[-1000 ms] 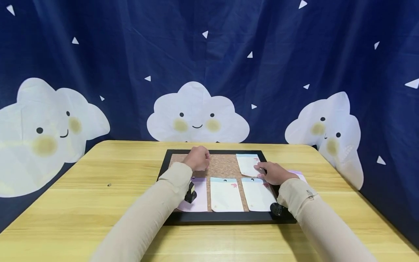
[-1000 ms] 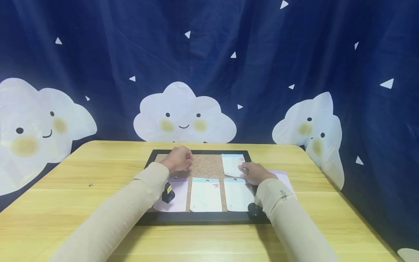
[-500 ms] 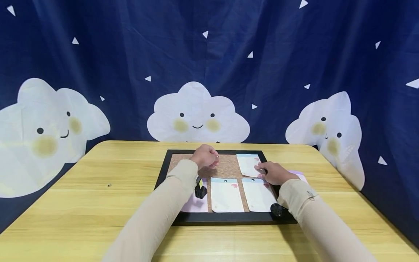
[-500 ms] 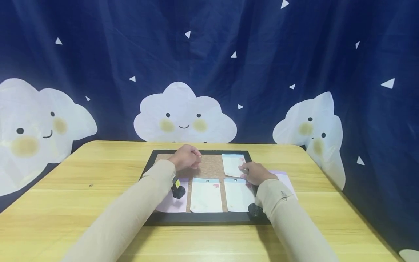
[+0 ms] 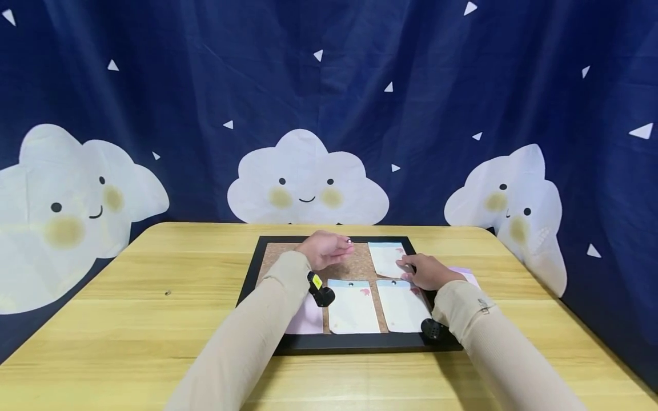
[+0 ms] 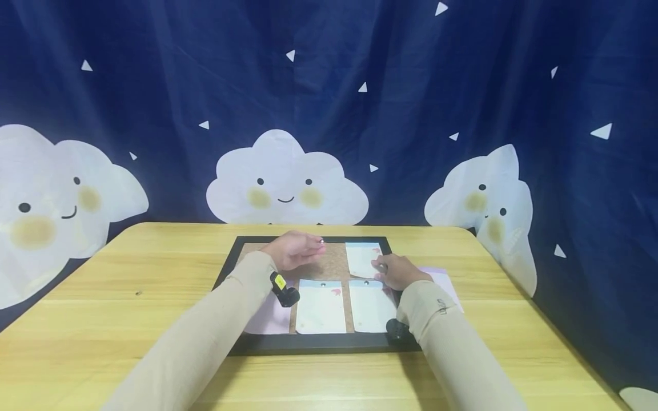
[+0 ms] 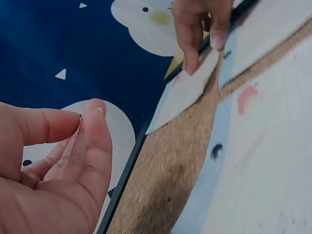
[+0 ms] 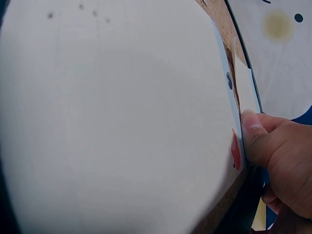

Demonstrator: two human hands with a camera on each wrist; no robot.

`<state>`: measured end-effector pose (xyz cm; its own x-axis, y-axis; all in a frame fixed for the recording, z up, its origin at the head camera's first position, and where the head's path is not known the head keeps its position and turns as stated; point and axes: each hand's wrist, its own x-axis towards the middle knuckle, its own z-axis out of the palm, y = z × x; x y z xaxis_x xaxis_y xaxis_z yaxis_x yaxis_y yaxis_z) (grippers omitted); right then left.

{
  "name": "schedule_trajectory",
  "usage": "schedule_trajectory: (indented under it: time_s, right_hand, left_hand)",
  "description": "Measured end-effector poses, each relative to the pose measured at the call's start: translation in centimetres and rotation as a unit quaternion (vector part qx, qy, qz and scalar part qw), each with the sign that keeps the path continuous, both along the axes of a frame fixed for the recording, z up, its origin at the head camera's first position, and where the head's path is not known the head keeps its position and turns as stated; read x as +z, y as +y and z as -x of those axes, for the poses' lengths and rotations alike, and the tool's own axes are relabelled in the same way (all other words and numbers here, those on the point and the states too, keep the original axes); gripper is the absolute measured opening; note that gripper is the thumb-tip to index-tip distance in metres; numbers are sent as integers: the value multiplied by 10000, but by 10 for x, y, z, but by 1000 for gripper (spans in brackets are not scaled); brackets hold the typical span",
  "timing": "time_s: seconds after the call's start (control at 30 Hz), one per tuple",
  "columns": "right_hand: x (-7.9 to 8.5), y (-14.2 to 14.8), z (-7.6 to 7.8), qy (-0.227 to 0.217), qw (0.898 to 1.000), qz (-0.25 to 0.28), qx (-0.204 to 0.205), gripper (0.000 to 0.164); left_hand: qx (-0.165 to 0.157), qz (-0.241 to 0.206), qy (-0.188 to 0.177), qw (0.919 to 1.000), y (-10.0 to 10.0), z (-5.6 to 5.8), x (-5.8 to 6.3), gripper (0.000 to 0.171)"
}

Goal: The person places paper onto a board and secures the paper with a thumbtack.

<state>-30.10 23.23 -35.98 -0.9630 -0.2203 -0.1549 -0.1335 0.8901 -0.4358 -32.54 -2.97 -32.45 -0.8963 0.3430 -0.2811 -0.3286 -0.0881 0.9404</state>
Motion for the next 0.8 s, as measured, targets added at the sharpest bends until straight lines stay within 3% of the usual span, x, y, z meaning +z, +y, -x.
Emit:
schedule_trajectory:
  time_s: [0.3,0.53,0.8]
  right_hand:
    - [-1,0,3,95,9994,-332,-80,48]
    - [0,-2,3,73,9993,-341,-167,47]
    - [-1,-2,3,189,9983,-550,-104,46]
  left_hand:
    - [141,-407,-317,9986,13,3,-3,33]
    - [175,-852,-575,9945,25,5,-7,36]
    - [136,-1012,-685,9924,43,9,-14,36]
